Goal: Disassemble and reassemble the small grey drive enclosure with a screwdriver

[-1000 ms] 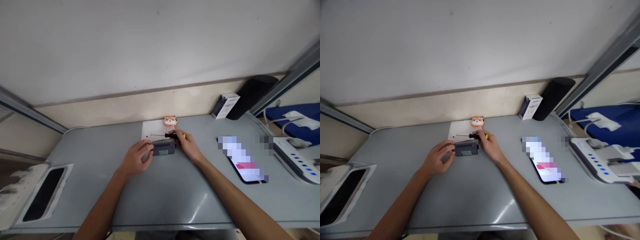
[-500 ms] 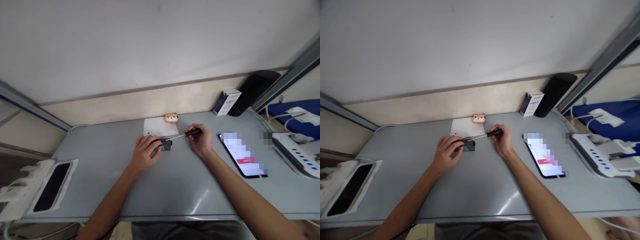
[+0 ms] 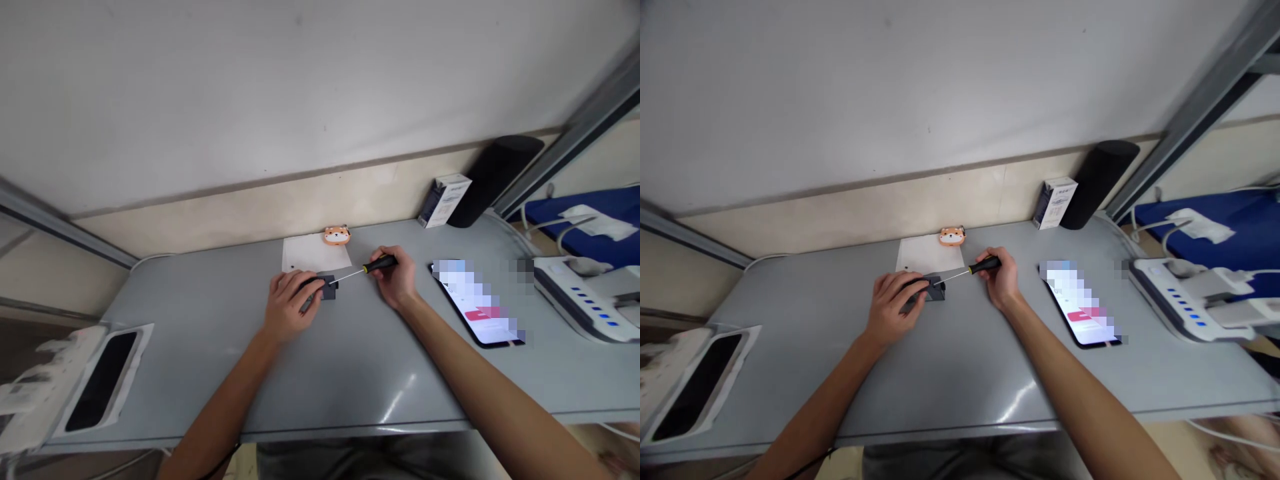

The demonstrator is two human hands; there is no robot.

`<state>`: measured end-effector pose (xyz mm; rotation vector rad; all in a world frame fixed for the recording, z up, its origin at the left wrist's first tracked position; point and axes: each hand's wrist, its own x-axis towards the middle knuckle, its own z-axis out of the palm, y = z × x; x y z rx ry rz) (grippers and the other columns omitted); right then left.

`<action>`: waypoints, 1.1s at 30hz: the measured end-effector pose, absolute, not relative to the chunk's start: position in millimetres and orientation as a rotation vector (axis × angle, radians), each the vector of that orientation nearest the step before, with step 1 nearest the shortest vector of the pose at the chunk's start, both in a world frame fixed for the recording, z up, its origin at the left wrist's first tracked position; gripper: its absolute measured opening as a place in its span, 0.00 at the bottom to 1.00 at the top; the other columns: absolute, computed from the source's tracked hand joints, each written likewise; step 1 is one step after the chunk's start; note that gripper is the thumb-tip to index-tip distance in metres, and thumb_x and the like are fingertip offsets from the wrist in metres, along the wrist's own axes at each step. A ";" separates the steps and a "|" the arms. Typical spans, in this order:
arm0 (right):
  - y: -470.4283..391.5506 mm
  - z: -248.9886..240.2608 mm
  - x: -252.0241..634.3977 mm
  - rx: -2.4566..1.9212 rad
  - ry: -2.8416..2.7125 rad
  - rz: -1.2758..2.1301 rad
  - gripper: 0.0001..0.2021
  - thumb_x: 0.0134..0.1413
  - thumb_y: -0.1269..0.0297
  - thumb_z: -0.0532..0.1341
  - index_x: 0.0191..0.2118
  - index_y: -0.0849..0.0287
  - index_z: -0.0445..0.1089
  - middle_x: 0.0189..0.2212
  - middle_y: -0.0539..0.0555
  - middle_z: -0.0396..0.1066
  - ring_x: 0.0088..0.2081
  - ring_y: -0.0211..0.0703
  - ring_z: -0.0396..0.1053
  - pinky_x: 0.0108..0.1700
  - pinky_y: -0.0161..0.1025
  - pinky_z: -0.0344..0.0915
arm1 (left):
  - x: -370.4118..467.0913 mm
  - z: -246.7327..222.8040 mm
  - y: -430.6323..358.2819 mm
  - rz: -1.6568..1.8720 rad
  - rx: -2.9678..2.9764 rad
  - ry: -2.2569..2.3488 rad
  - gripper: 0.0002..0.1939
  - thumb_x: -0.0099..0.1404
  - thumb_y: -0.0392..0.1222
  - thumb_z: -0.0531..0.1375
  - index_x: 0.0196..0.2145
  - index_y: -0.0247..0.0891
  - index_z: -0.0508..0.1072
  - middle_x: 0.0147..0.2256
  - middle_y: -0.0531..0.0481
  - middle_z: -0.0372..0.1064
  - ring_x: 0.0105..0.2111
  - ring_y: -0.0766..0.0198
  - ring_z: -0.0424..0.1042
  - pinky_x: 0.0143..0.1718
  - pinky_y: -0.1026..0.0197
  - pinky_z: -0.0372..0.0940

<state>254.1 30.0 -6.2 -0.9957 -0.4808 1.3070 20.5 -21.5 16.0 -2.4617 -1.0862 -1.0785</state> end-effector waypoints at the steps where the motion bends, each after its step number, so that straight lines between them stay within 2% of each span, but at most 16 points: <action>1: 30.0 -6.4 254.1 -0.996 -0.476 1.306 0.10 0.41 0.55 0.64 0.21 0.54 0.65 0.21 0.51 0.69 0.20 0.37 0.60 0.17 0.36 0.53 | 21.4 16.2 -21.7 -1.065 -2.462 -1.077 0.10 0.72 0.33 0.60 0.47 0.44 0.76 0.44 0.50 0.81 0.45 0.59 0.79 0.52 0.53 0.64; 13: 31.4 -11.2 256.1 -1.015 -0.517 1.256 0.12 0.44 0.53 0.63 0.21 0.53 0.64 0.21 0.51 0.67 0.20 0.38 0.60 0.17 0.38 0.51 | 18.0 12.6 -19.5 -0.892 -2.452 -0.976 0.13 0.72 0.31 0.58 0.47 0.45 0.78 0.45 0.47 0.80 0.47 0.57 0.77 0.51 0.53 0.65; 15: 31.5 -10.4 255.1 -1.025 -0.554 1.240 0.14 0.47 0.50 0.63 0.22 0.53 0.65 0.22 0.51 0.69 0.20 0.39 0.60 0.19 0.39 0.53 | 16.5 11.5 -19.7 -0.838 -2.473 -0.981 0.15 0.72 0.31 0.58 0.49 0.46 0.78 0.47 0.46 0.79 0.48 0.56 0.77 0.51 0.52 0.66; 18: 29.3 -7.7 248.1 -1.140 -0.745 1.186 0.19 0.56 0.43 0.60 0.29 0.54 0.73 0.23 0.51 0.71 0.22 0.40 0.62 0.24 0.41 0.59 | 14.1 11.6 -21.1 -0.836 -2.542 -0.985 0.18 0.71 0.30 0.57 0.52 0.47 0.78 0.49 0.45 0.79 0.50 0.55 0.76 0.52 0.50 0.67; 20: 25.8 -5.7 240.3 -1.227 -0.990 1.118 0.22 0.59 0.40 0.59 0.35 0.54 0.77 0.26 0.51 0.75 0.26 0.43 0.67 0.30 0.41 0.65 | 12.2 13.6 -22.4 -0.895 -2.604 -0.959 0.19 0.70 0.29 0.57 0.53 0.46 0.78 0.50 0.45 0.79 0.51 0.55 0.76 0.53 0.50 0.68; 22: 21.5 -4.8 232.2 -1.218 -1.258 1.044 0.23 0.60 0.39 0.60 0.40 0.55 0.78 0.34 0.54 0.80 0.35 0.47 0.74 0.41 0.44 0.70 | 9.4 17.1 -23.4 -0.979 -2.646 -0.940 0.18 0.71 0.29 0.57 0.53 0.44 0.77 0.49 0.45 0.79 0.51 0.57 0.76 0.53 0.52 0.69; 25: 16.2 -6.9 224.1 -1.092 -1.475 1.017 0.22 0.62 0.40 0.59 0.44 0.54 0.78 0.45 0.57 0.82 0.49 0.51 0.76 0.54 0.48 0.70 | 1.8 23.7 -23.0 -1.098 -2.630 -0.991 0.17 0.71 0.28 0.56 0.51 0.43 0.77 0.48 0.45 0.79 0.49 0.58 0.78 0.52 0.53 0.71; 27: 14.4 -9.4 222.5 -1.042 -1.540 1.040 0.21 0.64 0.42 0.60 0.47 0.53 0.78 0.48 0.57 0.81 0.52 0.52 0.76 0.57 0.49 0.69 | -6.6 27.7 -20.9 -1.126 -2.608 -1.066 0.17 0.70 0.29 0.56 0.50 0.43 0.77 0.47 0.45 0.79 0.47 0.57 0.79 0.50 0.52 0.73; 33: 13.7 -12.0 225.8 -1.034 -1.611 1.086 0.19 0.65 0.46 0.59 0.50 0.51 0.79 0.50 0.58 0.80 0.53 0.52 0.76 0.55 0.49 0.70 | -38.2 33.9 -9.7 -1.162 -2.557 -1.255 0.15 0.71 0.31 0.54 0.47 0.41 0.78 0.41 0.45 0.79 0.39 0.58 0.78 0.43 0.55 0.74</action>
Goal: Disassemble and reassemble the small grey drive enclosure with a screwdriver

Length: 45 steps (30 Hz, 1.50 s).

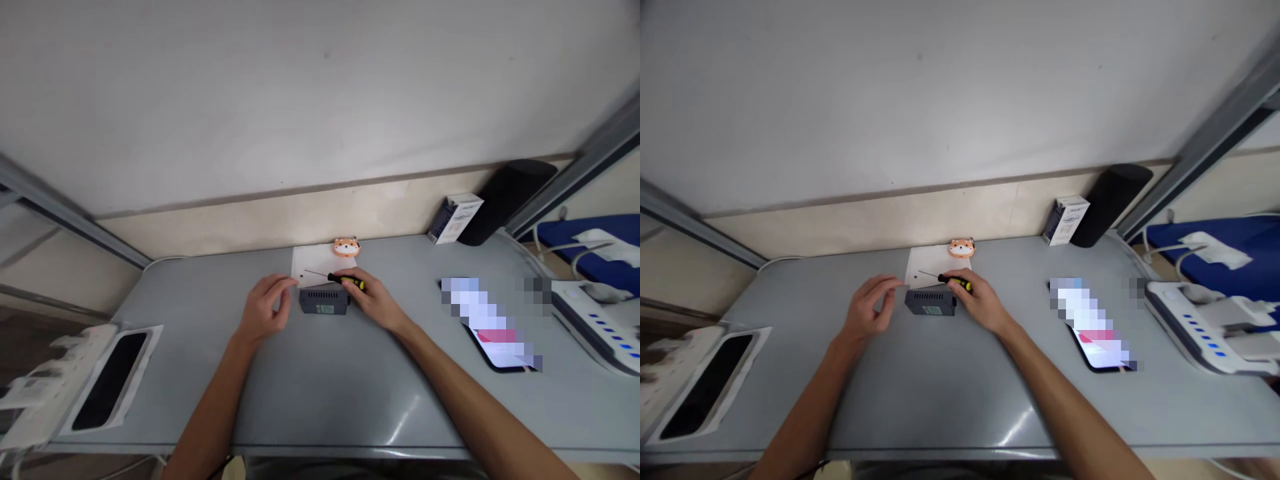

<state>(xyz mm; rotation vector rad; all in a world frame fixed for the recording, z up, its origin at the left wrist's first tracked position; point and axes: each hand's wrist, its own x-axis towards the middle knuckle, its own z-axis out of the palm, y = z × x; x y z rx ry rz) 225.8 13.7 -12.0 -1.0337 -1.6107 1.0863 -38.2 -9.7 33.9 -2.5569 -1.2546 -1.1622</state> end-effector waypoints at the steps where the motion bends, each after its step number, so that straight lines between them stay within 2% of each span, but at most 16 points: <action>1: 13.7 -11.5 226.1 -1.034 -1.614 1.092 0.19 0.65 0.46 0.59 0.49 0.52 0.79 0.50 0.58 0.80 0.52 0.52 0.76 0.55 0.49 0.70 | -41.7 34.6 -8.3 -1.170 -2.555 -1.275 0.14 0.71 0.31 0.53 0.46 0.41 0.78 0.40 0.45 0.79 0.38 0.58 0.77 0.41 0.55 0.74; 6: 14.0 -10.1 225.7 -1.068 -1.628 1.115 0.19 0.66 0.46 0.58 0.48 0.51 0.80 0.49 0.57 0.81 0.52 0.52 0.76 0.56 0.48 0.70 | -42.9 41.5 -9.8 -1.233 -2.703 -1.389 0.11 0.73 0.35 0.54 0.44 0.40 0.76 0.37 0.46 0.76 0.35 0.60 0.75 0.40 0.57 0.73; 8: 14.0 -10.3 225.5 -1.070 -1.625 1.101 0.19 0.66 0.46 0.59 0.48 0.52 0.80 0.49 0.57 0.81 0.52 0.52 0.76 0.57 0.49 0.70 | -38.5 45.4 -13.2 -1.217 -2.824 -1.447 0.10 0.72 0.37 0.56 0.47 0.40 0.75 0.40 0.46 0.76 0.37 0.60 0.76 0.43 0.56 0.73; 12: 13.4 -10.3 225.6 -1.072 -1.637 1.099 0.19 0.67 0.46 0.58 0.47 0.51 0.80 0.49 0.57 0.81 0.52 0.53 0.76 0.57 0.49 0.70 | -31.9 49.1 -18.0 -1.085 -3.030 -1.590 0.14 0.69 0.40 0.62 0.52 0.43 0.75 0.46 0.46 0.78 0.41 0.58 0.77 0.45 0.56 0.74; 17: 13.1 -8.1 226.3 -1.089 -1.604 1.098 0.21 0.66 0.43 0.57 0.46 0.52 0.80 0.49 0.57 0.81 0.52 0.53 0.76 0.57 0.49 0.69 | -31.2 41.4 -14.1 -1.193 -3.051 -1.707 0.09 0.69 0.42 0.63 0.47 0.42 0.76 0.42 0.48 0.80 0.39 0.59 0.79 0.44 0.58 0.75; 22: 16.0 -4.3 229.9 -1.156 -1.471 1.077 0.27 0.63 0.36 0.56 0.42 0.54 0.80 0.46 0.57 0.82 0.51 0.54 0.77 0.57 0.49 0.69 | -21.0 23.9 -8.5 -1.402 -3.041 -1.831 0.12 0.72 0.50 0.61 0.43 0.39 0.77 0.39 0.47 0.80 0.38 0.59 0.79 0.42 0.58 0.75; 26: 17.9 -2.2 231.8 -1.213 -1.405 1.101 0.30 0.60 0.33 0.55 0.41 0.55 0.80 0.44 0.57 0.83 0.45 0.52 0.78 0.52 0.48 0.71 | -10.4 9.2 -6.7 -1.359 -2.935 -2.004 0.15 0.72 0.53 0.60 0.42 0.39 0.79 0.37 0.48 0.80 0.35 0.59 0.77 0.39 0.59 0.72; 29: 18.1 -1.1 231.8 -1.232 -1.371 1.104 0.31 0.59 0.32 0.54 0.39 0.55 0.80 0.43 0.57 0.83 0.44 0.51 0.77 0.48 0.46 0.72 | -8.7 5.2 -6.4 -1.258 -2.925 -2.059 0.15 0.72 0.53 0.60 0.40 0.40 0.80 0.35 0.49 0.79 0.33 0.59 0.75 0.38 0.58 0.70; 32: 18.3 0.0 232.0 -1.237 -1.340 1.094 0.31 0.59 0.32 0.54 0.38 0.55 0.80 0.42 0.57 0.83 0.44 0.51 0.77 0.47 0.45 0.72 | -12.2 11.0 -9.5 -1.178 -3.002 -2.033 0.14 0.71 0.53 0.61 0.45 0.41 0.79 0.40 0.47 0.79 0.37 0.58 0.75 0.43 0.56 0.71; 33: 18.4 0.3 232.1 -1.241 -1.328 1.093 0.30 0.59 0.32 0.54 0.38 0.55 0.80 0.42 0.57 0.83 0.43 0.51 0.77 0.47 0.45 0.71 | -13.5 14.8 -11.5 -1.140 -3.058 -2.001 0.16 0.69 0.53 0.64 0.50 0.42 0.78 0.45 0.46 0.78 0.40 0.57 0.76 0.46 0.54 0.72; 35: 18.6 0.6 232.4 -1.252 -1.305 1.093 0.30 0.58 0.32 0.55 0.37 0.55 0.80 0.41 0.57 0.83 0.41 0.50 0.77 0.47 0.45 0.71 | -14.9 23.1 -16.3 -1.018 -3.208 -1.895 0.33 0.60 0.52 0.73 0.60 0.46 0.72 0.55 0.44 0.73 0.50 0.52 0.75 0.54 0.51 0.71; 36: 18.6 0.7 232.6 -1.255 -1.296 1.094 0.30 0.58 0.32 0.55 0.37 0.55 0.80 0.41 0.57 0.82 0.41 0.50 0.77 0.47 0.45 0.71 | -14.6 27.0 -18.7 -0.920 -3.278 -1.837 0.40 0.55 0.50 0.77 0.63 0.48 0.70 0.58 0.43 0.70 0.55 0.49 0.73 0.58 0.49 0.69; 37: 18.7 0.8 232.7 -1.257 -1.288 1.096 0.30 0.58 0.32 0.55 0.37 0.55 0.80 0.41 0.57 0.82 0.41 0.50 0.77 0.46 0.45 0.71 | -13.7 30.2 -20.8 -0.840 -3.306 -1.799 0.41 0.54 0.47 0.77 0.63 0.49 0.69 0.59 0.43 0.69 0.58 0.48 0.71 0.61 0.48 0.67; 39: 18.8 0.8 233.0 -1.261 -1.277 1.103 0.30 0.58 0.32 0.55 0.37 0.55 0.80 0.40 0.56 0.82 0.41 0.50 0.76 0.45 0.45 0.70 | -10.8 34.6 -23.7 -0.756 -3.294 -1.772 0.34 0.57 0.43 0.75 0.60 0.49 0.72 0.58 0.45 0.69 0.59 0.49 0.70 0.62 0.47 0.66; 41: 19.2 0.8 233.4 -1.276 -1.254 1.104 0.30 0.58 0.33 0.55 0.37 0.55 0.80 0.38 0.56 0.82 0.38 0.49 0.75 0.44 0.44 0.70 | -8.3 36.8 -24.4 -0.763 -3.251 -1.761 0.26 0.59 0.41 0.73 0.55 0.47 0.74 0.55 0.46 0.71 0.55 0.52 0.73 0.60 0.49 0.67; 45: 20.9 0.6 235.4 -1.306 -1.143 1.108 0.31 0.55 0.32 0.57 0.36 0.56 0.81 0.31 0.54 0.80 0.31 0.45 0.70 0.39 0.42 0.67 | -10.0 40.1 -22.3 -0.807 -3.218 -1.757 0.19 0.62 0.45 0.70 0.50 0.44 0.77 0.48 0.47 0.77 0.47 0.54 0.76 0.53 0.52 0.70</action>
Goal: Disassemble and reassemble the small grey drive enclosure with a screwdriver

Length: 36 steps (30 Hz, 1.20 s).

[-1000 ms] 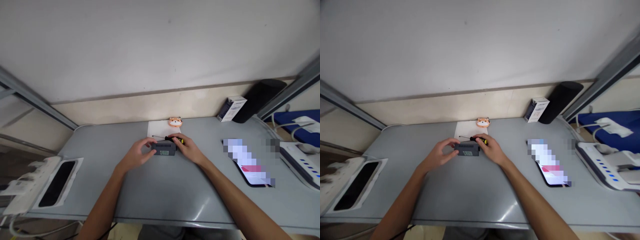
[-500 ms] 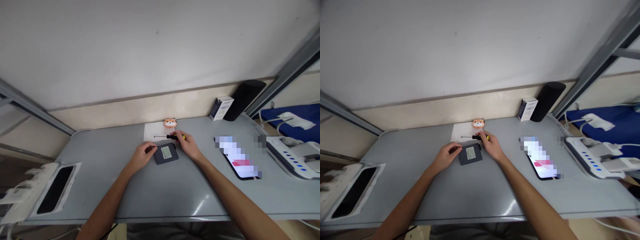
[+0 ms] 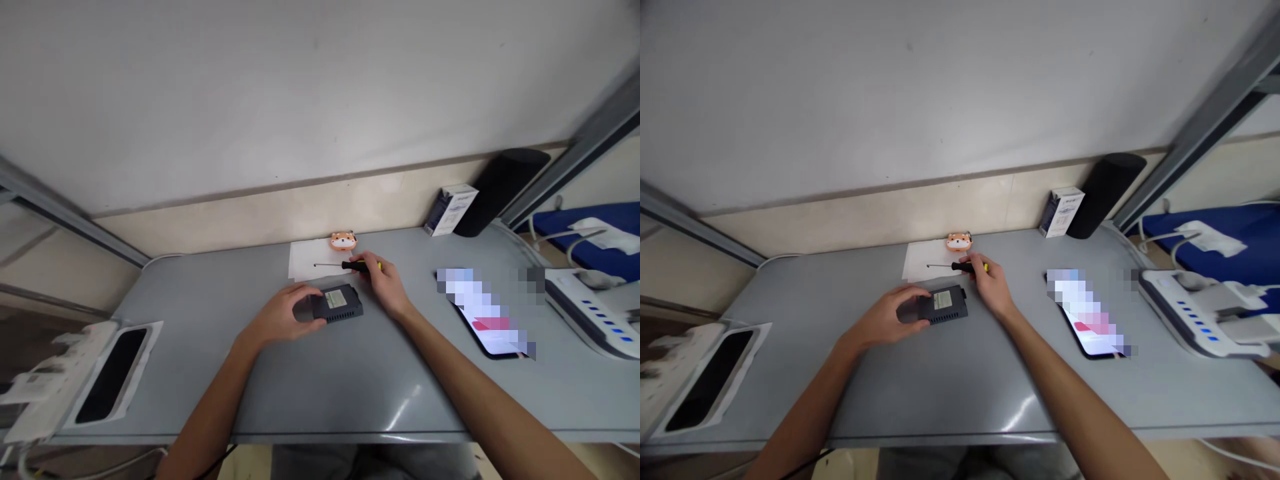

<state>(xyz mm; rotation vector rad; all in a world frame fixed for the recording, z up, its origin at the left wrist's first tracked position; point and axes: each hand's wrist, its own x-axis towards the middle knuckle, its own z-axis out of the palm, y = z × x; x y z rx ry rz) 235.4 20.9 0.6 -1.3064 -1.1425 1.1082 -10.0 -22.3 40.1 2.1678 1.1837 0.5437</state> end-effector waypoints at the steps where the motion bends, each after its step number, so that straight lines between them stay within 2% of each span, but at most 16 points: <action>1: 21.3 0.4 236.0 -1.307 -1.105 1.119 0.31 0.54 0.31 0.58 0.36 0.56 0.81 0.30 0.54 0.79 0.30 0.44 0.69 0.38 0.42 0.66 | -11.3 40.5 -21.6 0.555 2.149 1.182 0.16 0.65 0.46 0.68 0.50 0.44 0.78 0.47 0.47 0.78 0.45 0.55 0.77 0.51 0.53 0.71; 4: 22.2 -0.8 237.4 -1.298 -0.994 1.172 0.33 0.51 0.28 0.59 0.37 0.57 0.81 0.27 0.53 0.76 0.28 0.43 0.65 0.34 0.40 0.62 | -13.3 37.8 -19.7 0.602 2.056 1.185 0.15 0.73 0.48 0.58 0.51 0.43 0.79 0.46 0.46 0.80 0.44 0.56 0.78 0.46 0.56 0.71; 8: 22.8 -2.6 238.7 -1.272 -0.936 1.214 0.35 0.49 0.26 0.60 0.37 0.58 0.81 0.26 0.53 0.75 0.27 0.42 0.64 0.32 0.40 0.59 | -8.8 26.8 -18.8 0.697 1.968 1.308 0.23 0.78 0.54 0.50 0.42 0.39 0.80 0.37 0.46 0.80 0.37 0.57 0.76 0.40 0.57 0.70; 10: 22.7 -2.9 239.4 -1.262 -0.941 1.197 0.35 0.49 0.27 0.61 0.37 0.58 0.81 0.26 0.54 0.75 0.27 0.43 0.64 0.32 0.40 0.59 | -5.9 22.6 -18.8 0.749 1.943 1.334 0.25 0.79 0.57 0.49 0.42 0.39 0.80 0.38 0.46 0.80 0.39 0.55 0.76 0.43 0.55 0.71; 14: 20.5 -1.1 240.2 -1.203 -0.935 1.147 0.31 0.52 0.29 0.62 0.34 0.57 0.81 0.24 0.52 0.73 0.27 0.42 0.62 0.33 0.41 0.60 | -3.9 19.7 -16.3 0.879 1.848 1.340 0.26 0.79 0.59 0.48 0.50 0.41 0.79 0.47 0.44 0.80 0.48 0.54 0.77 0.52 0.53 0.70; 18: 15.6 3.0 237.9 -1.131 -0.916 1.222 0.30 0.51 0.31 0.64 0.32 0.57 0.80 0.23 0.52 0.73 0.26 0.41 0.62 0.33 0.41 0.60 | -4.0 18.5 -10.7 1.044 1.721 1.430 0.24 0.75 0.62 0.53 0.51 0.42 0.79 0.47 0.44 0.80 0.42 0.57 0.77 0.46 0.56 0.72; 22: 11.5 4.6 234.4 -1.068 -0.903 1.321 0.29 0.50 0.31 0.65 0.31 0.57 0.80 0.22 0.53 0.73 0.25 0.41 0.62 0.32 0.41 0.60 | -2.9 18.3 -8.7 1.068 1.692 1.407 0.20 0.71 0.58 0.60 0.49 0.42 0.80 0.46 0.45 0.80 0.39 0.60 0.75 0.42 0.59 0.71; 29: 10.1 4.9 234.4 -1.079 -0.906 1.329 0.27 0.53 0.33 0.64 0.31 0.57 0.80 0.22 0.53 0.73 0.25 0.42 0.62 0.32 0.41 0.62 | -3.3 20.1 -9.8 1.169 1.851 1.354 0.13 0.72 0.51 0.61 0.38 0.41 0.79 0.37 0.48 0.79 0.37 0.61 0.74 0.42 0.58 0.70; 36: 8.1 10.3 238.5 -1.090 -0.992 1.296 0.27 0.54 0.35 0.62 0.30 0.57 0.80 0.21 0.53 0.71 0.26 0.43 0.64 0.32 0.42 0.63 | -5.8 26.0 -11.1 1.190 2.011 1.320 0.15 0.73 0.52 0.61 0.34 0.41 0.77 0.34 0.48 0.76 0.35 0.61 0.73 0.40 0.58 0.70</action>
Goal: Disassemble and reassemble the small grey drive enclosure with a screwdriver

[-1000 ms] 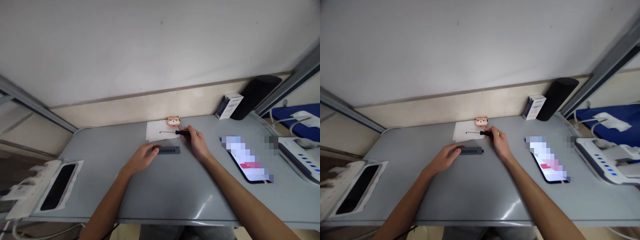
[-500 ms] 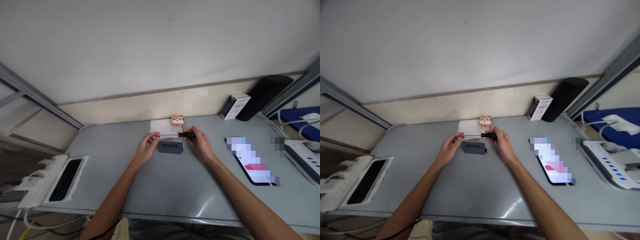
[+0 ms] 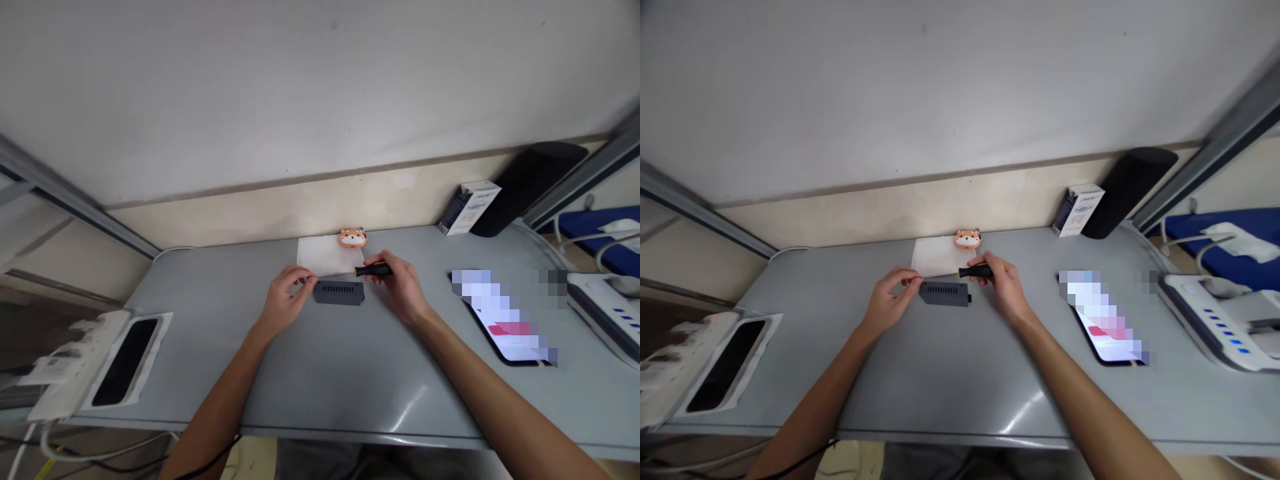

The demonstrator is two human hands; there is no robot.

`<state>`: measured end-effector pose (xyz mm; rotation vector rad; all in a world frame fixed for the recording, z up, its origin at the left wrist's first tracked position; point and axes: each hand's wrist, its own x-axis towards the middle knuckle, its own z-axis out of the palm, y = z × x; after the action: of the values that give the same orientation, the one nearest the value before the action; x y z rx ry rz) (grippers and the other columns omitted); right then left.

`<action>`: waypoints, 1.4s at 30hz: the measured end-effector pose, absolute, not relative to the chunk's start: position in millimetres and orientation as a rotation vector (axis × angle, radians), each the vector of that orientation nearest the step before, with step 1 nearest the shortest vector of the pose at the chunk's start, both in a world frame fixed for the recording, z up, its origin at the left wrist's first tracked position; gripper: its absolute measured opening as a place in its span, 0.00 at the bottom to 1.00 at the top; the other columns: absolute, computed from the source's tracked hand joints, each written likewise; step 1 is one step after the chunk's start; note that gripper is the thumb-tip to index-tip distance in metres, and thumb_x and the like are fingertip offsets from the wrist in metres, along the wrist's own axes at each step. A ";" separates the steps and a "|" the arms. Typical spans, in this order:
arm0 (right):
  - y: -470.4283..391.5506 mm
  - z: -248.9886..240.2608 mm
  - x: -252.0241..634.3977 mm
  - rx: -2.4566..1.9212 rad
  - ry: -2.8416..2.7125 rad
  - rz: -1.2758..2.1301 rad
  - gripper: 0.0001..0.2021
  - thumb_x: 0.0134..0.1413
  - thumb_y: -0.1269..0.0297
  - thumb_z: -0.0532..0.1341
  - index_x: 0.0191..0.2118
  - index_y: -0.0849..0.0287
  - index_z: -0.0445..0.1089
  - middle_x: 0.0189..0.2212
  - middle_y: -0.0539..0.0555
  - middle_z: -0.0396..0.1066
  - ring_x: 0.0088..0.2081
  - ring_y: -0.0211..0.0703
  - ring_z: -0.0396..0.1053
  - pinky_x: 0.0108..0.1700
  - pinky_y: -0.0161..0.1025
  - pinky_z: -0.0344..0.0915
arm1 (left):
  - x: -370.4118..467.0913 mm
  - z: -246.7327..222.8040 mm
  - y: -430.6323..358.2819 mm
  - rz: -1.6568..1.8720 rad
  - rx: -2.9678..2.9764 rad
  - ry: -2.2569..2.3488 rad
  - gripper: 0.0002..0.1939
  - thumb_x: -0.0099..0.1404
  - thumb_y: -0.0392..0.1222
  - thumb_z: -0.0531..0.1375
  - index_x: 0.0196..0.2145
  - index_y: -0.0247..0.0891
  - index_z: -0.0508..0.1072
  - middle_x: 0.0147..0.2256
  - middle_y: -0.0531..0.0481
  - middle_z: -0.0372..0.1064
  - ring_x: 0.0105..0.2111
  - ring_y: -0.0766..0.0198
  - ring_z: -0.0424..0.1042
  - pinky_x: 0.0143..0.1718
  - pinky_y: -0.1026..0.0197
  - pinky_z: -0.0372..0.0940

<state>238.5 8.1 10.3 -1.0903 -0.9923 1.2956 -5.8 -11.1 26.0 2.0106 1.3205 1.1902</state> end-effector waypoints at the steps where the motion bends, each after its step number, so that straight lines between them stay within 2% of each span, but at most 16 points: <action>1: 7.8 10.4 238.9 -1.085 -0.996 1.300 0.27 0.54 0.35 0.63 0.30 0.57 0.80 0.21 0.53 0.71 0.26 0.43 0.64 0.32 0.42 0.63 | -6.2 26.6 -11.4 1.199 2.020 1.314 0.15 0.73 0.52 0.61 0.34 0.41 0.77 0.34 0.48 0.76 0.36 0.61 0.73 0.41 0.58 0.70; 8: 6.4 8.4 239.8 -1.040 -0.962 1.300 0.24 0.56 0.38 0.63 0.30 0.56 0.79 0.22 0.53 0.71 0.26 0.41 0.63 0.32 0.41 0.63 | -7.7 24.8 -11.4 1.248 2.067 1.274 0.14 0.74 0.50 0.61 0.33 0.41 0.77 0.34 0.49 0.76 0.36 0.62 0.74 0.41 0.58 0.70; 16: 7.4 9.8 239.3 -1.072 -0.980 1.291 0.25 0.56 0.37 0.62 0.30 0.56 0.79 0.22 0.53 0.70 0.26 0.42 0.64 0.31 0.41 0.62 | -9.1 23.8 -10.0 1.217 2.072 1.279 0.18 0.74 0.55 0.61 0.32 0.41 0.77 0.33 0.48 0.75 0.35 0.62 0.73 0.40 0.58 0.70; 24: 8.2 8.8 241.1 -1.090 -0.978 1.278 0.25 0.55 0.37 0.62 0.30 0.56 0.79 0.22 0.53 0.71 0.26 0.43 0.63 0.31 0.41 0.61 | -10.8 26.6 -7.9 1.193 2.028 1.350 0.18 0.73 0.56 0.60 0.31 0.41 0.76 0.31 0.49 0.74 0.33 0.62 0.72 0.37 0.59 0.68; 30: 8.0 13.2 244.5 -1.036 -0.933 1.288 0.20 0.54 0.44 0.64 0.25 0.57 0.77 0.21 0.53 0.72 0.24 0.42 0.65 0.30 0.41 0.61 | -8.2 27.1 -10.4 1.137 2.002 1.390 0.16 0.73 0.53 0.59 0.32 0.41 0.74 0.31 0.51 0.74 0.33 0.63 0.70 0.36 0.61 0.66; 38: 6.2 15.2 252.2 -1.047 -1.094 1.222 0.20 0.53 0.48 0.62 0.19 0.55 0.75 0.18 0.53 0.70 0.22 0.42 0.63 0.29 0.42 0.60 | -7.9 27.2 -11.4 1.177 1.989 1.367 0.15 0.74 0.53 0.59 0.35 0.41 0.76 0.31 0.51 0.75 0.32 0.63 0.70 0.38 0.60 0.68; 42: -5.1 22.8 254.3 -1.105 -1.302 1.143 0.21 0.57 0.48 0.62 0.20 0.55 0.77 0.21 0.55 0.73 0.26 0.46 0.68 0.33 0.43 0.62 | -9.6 28.6 -11.6 1.222 1.990 1.328 0.14 0.75 0.51 0.60 0.37 0.41 0.78 0.33 0.50 0.76 0.33 0.63 0.71 0.39 0.60 0.69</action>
<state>254.3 -5.1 22.8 -1.1048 -1.3023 1.1429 -9.6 -11.6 28.6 1.9903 1.3282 1.2222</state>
